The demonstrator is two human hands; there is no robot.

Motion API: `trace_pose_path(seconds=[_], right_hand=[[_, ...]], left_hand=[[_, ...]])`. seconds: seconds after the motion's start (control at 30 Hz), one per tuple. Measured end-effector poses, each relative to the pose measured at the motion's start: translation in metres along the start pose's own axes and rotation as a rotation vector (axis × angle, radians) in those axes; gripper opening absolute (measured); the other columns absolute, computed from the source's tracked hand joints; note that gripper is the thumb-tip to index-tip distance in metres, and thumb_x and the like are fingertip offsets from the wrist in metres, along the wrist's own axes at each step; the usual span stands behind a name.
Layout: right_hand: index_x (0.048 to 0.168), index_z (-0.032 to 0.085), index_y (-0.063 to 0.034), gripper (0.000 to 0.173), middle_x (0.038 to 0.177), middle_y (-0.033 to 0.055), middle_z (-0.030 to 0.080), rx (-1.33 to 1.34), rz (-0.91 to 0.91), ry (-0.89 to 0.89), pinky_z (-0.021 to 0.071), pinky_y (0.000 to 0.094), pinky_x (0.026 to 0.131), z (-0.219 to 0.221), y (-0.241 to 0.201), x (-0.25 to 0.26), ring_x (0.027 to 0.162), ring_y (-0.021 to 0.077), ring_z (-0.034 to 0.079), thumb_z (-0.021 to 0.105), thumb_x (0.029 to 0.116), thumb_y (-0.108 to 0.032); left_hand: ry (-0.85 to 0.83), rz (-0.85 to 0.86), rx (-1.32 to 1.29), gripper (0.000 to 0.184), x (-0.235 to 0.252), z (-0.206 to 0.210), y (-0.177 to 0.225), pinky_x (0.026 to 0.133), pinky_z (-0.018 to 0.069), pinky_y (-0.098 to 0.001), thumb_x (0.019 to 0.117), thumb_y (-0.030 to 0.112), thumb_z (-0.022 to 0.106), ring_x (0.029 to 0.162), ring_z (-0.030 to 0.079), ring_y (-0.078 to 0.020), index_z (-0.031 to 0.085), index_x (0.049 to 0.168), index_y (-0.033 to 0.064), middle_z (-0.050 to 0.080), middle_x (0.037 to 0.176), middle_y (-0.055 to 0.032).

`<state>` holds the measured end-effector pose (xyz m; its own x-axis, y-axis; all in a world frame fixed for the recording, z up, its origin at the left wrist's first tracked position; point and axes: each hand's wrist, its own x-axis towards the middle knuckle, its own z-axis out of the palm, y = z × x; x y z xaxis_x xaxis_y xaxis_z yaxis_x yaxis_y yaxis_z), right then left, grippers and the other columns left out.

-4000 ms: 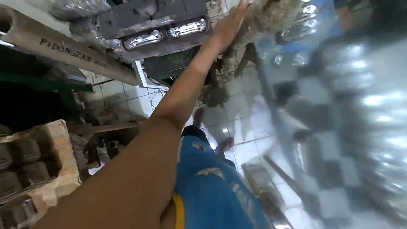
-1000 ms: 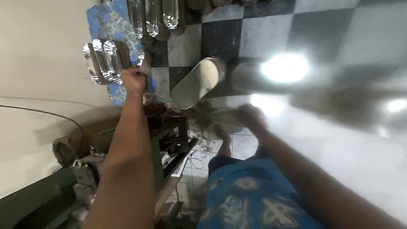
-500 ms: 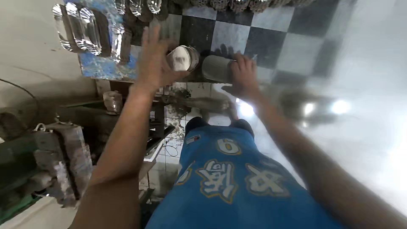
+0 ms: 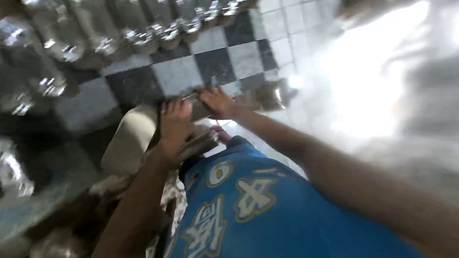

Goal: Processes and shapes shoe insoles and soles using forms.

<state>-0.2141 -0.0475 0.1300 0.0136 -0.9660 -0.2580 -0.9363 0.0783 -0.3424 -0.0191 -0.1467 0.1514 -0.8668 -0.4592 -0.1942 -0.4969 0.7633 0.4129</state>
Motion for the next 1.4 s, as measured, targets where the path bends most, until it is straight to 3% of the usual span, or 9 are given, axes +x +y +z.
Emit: trace_pose_path(seconds=[0.13, 0.23, 0.33, 0.5, 0.6, 0.73, 1.03, 1.27, 1.4], right_hand=[[0.149, 0.052, -0.0241, 0.093, 0.169, 0.0052, 0.028, 0.079, 0.109, 0.033, 0.0115, 0.0702, 0.123, -0.018, -0.021, -0.017, 0.158, 0.0362, 0.015, 0.090, 0.0691, -0.053], [0.134, 0.065, -0.0098, 0.059, 0.154, 0.0125, 0.052, 0.338, 0.085, 0.334, 0.0314, 0.0563, 0.122, -0.018, -0.007, -0.067, 0.147, 0.0328, 0.042, 0.080, 0.0863, -0.039], [0.124, 0.068, 0.0007, 0.038, 0.133, 0.0183, 0.066, 0.508, 0.219, 0.502, 0.0482, 0.0483, 0.111, 0.004, 0.057, -0.137, 0.128, 0.0326, 0.061, 0.074, 0.0932, -0.021], [0.130, 0.060, 0.0048, 0.037, 0.114, 0.0191, 0.070, 0.920, 0.890, 0.551, 0.0587, 0.0416, 0.093, 0.068, 0.216, -0.235, 0.101, 0.0244, 0.070, 0.064, 0.1003, -0.017], [0.133, 0.056, 0.0027, 0.046, 0.117, 0.0205, 0.068, 1.177, 1.267, 0.644, 0.0566, 0.0467, 0.091, 0.087, 0.283, -0.270, 0.103, 0.0278, 0.068, 0.064, 0.1002, -0.029], [0.133, 0.055, 0.0037, 0.044, 0.111, 0.0193, 0.069, 1.421, 1.263, 0.790, 0.0603, 0.0436, 0.088, 0.107, 0.320, -0.275, 0.097, 0.0246, 0.070, 0.066, 0.0986, -0.021], [0.119, 0.060, 0.0029, 0.032, 0.099, 0.0167, 0.068, 1.567, 1.333, 0.821, 0.0575, 0.0444, 0.084, 0.116, 0.345, -0.248, 0.090, 0.0231, 0.067, 0.066, 0.0995, -0.022], [0.105, 0.063, 0.0030, 0.029, 0.091, 0.0169, 0.069, 1.552, 1.368, 0.741, 0.0574, 0.0507, 0.082, 0.130, 0.351, -0.224, 0.086, 0.0280, 0.069, 0.071, 0.0943, -0.023], [0.101, 0.062, 0.0012, 0.024, 0.093, 0.0181, 0.067, 1.466, 1.317, 0.765, 0.0569, 0.0509, 0.080, 0.122, 0.334, -0.207, 0.088, 0.0299, 0.068, 0.069, 0.0946, -0.021]], left_hand=[[-0.039, -0.068, -0.025, 0.062, -0.004, -0.010, 0.004, 0.117, 0.0233, -0.0733, 0.0843, 0.028, 0.081, 0.145, 0.037, -0.0467, 0.058, 0.135, 0.0025, 0.045, 0.154, -0.0235], [-0.047, -0.052, -0.021, 0.077, -0.015, -0.026, 0.013, 0.116, 0.0204, -0.0764, 0.0761, 0.048, 0.085, 0.151, 0.022, -0.0508, 0.061, 0.137, 0.0076, 0.035, 0.161, -0.0242], [0.017, -0.038, -0.050, 0.072, -0.038, -0.049, 0.043, 0.118, 0.0251, -0.0706, 0.0836, 0.049, 0.077, 0.147, 0.028, -0.0562, 0.061, 0.137, 0.0027, 0.036, 0.158, -0.0303], [0.041, -0.040, -0.271, 0.054, -0.038, -0.034, 0.152, 0.106, 0.0486, -0.0544, 0.0948, 0.038, 0.067, 0.125, 0.060, -0.0425, 0.065, 0.126, -0.0069, 0.061, 0.133, -0.0304], [-0.282, -0.126, -0.526, 0.057, 0.029, 0.020, 0.225, 0.107, 0.0511, -0.0463, 0.0962, 0.040, 0.066, 0.127, 0.060, -0.0287, 0.059, 0.138, 0.0006, 0.061, 0.137, -0.0208], [-0.686, -0.128, -0.622, 0.076, 0.166, 0.132, 0.274, 0.115, 0.0427, -0.0526, 0.0945, 0.039, 0.073, 0.141, 0.049, -0.0293, 0.039, 0.157, 0.0121, 0.050, 0.154, -0.0148], [-0.648, -0.312, -0.673, 0.115, 0.364, 0.311, 0.346, 0.120, 0.0355, -0.0551, 0.0817, 0.063, 0.077, 0.147, 0.040, -0.0321, 0.018, 0.164, 0.0090, 0.038, 0.161, -0.0195], [-0.746, -0.345, -0.651, 0.062, 0.375, 0.310, 0.354, 0.111, 0.0458, -0.0495, 0.0958, 0.033, 0.072, 0.131, 0.057, -0.0271, 0.050, 0.146, 0.0062, 0.059, 0.141, -0.0165], [-0.663, -0.403, -0.614, 0.059, 0.364, 0.284, 0.346, 0.110, 0.0469, -0.0490, 0.0962, 0.035, 0.071, 0.129, 0.058, -0.0254, 0.052, 0.144, 0.0067, 0.061, 0.138, -0.0158]])
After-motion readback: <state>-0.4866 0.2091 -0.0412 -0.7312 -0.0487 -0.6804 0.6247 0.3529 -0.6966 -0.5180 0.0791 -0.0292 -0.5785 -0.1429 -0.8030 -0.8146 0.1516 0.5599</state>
